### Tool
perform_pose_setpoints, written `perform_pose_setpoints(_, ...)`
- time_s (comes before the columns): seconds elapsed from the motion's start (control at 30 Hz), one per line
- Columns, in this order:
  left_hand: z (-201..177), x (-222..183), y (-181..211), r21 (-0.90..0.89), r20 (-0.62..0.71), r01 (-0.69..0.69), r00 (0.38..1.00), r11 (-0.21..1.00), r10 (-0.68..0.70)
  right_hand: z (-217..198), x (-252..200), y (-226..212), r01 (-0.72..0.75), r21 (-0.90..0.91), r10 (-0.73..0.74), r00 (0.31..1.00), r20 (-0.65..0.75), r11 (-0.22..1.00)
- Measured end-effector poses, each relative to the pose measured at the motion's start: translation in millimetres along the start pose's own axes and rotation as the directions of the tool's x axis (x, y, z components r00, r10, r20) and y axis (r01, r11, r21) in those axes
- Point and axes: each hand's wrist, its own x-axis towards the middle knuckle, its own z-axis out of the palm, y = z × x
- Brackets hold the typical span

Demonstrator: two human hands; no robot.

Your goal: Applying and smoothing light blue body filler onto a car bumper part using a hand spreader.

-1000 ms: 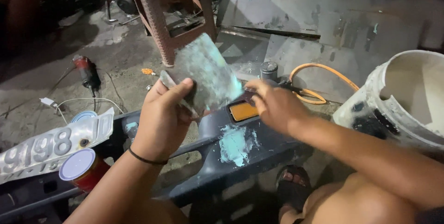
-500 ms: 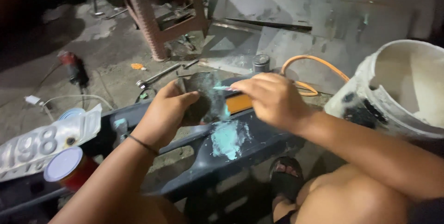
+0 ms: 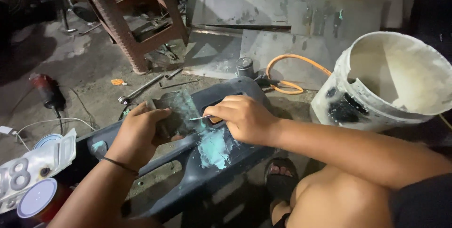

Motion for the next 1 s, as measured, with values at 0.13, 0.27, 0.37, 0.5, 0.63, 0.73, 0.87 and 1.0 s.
perform_pose_setpoints(0.13,-1.0,3.3,-3.2,0.002,-0.035,0.006,0.999,1.0,-0.006,-3.4,-0.9,1.6,-0.038,0.028,0.037,0.999,0.029,0.999)
perform_pose_setpoints(0.27,1.2,-5.5,4.2,0.051,-0.005,-0.035,0.999,0.998,0.036,-6.2,-2.2,4.6,-0.095,0.088,0.088,0.992,0.09,0.992)
perform_pose_setpoints(0.37,5.8,-15.1,18.4,0.067,-0.04,-0.07,0.997,0.995,0.073,-7.4,-7.9,5.8,-0.134,0.147,0.108,0.979,0.174,0.98)
perform_pose_setpoints(0.5,-10.4,-4.3,32.0,0.054,-0.091,-0.232,0.968,0.971,0.236,-16.0,-1.3,-9.6,-0.234,0.261,0.143,0.935,0.326,0.937)
perform_pose_setpoints(0.63,-13.8,2.4,27.4,-0.032,-0.093,-0.267,0.96,0.963,0.263,-34.5,12.5,-15.8,-0.283,0.261,0.239,0.953,0.187,0.923)
perform_pose_setpoints(0.73,-10.0,-4.4,27.7,-0.088,-0.109,-0.227,0.97,0.97,0.218,-28.2,5.7,-3.3,-0.391,0.031,0.391,0.906,-0.163,0.92)
perform_pose_setpoints(0.87,16.6,-28.3,37.0,-0.2,-0.113,-0.125,0.988,0.972,0.104,-23.2,11.2,-9.8,-0.438,0.07,0.441,0.861,-0.253,0.896)
perform_pose_setpoints(1.0,15.3,-19.2,22.2,-0.298,-0.089,-0.11,0.992,0.948,0.087,-13.7,15.4,-25.7,-0.429,-0.01,0.416,0.88,-0.232,0.903)
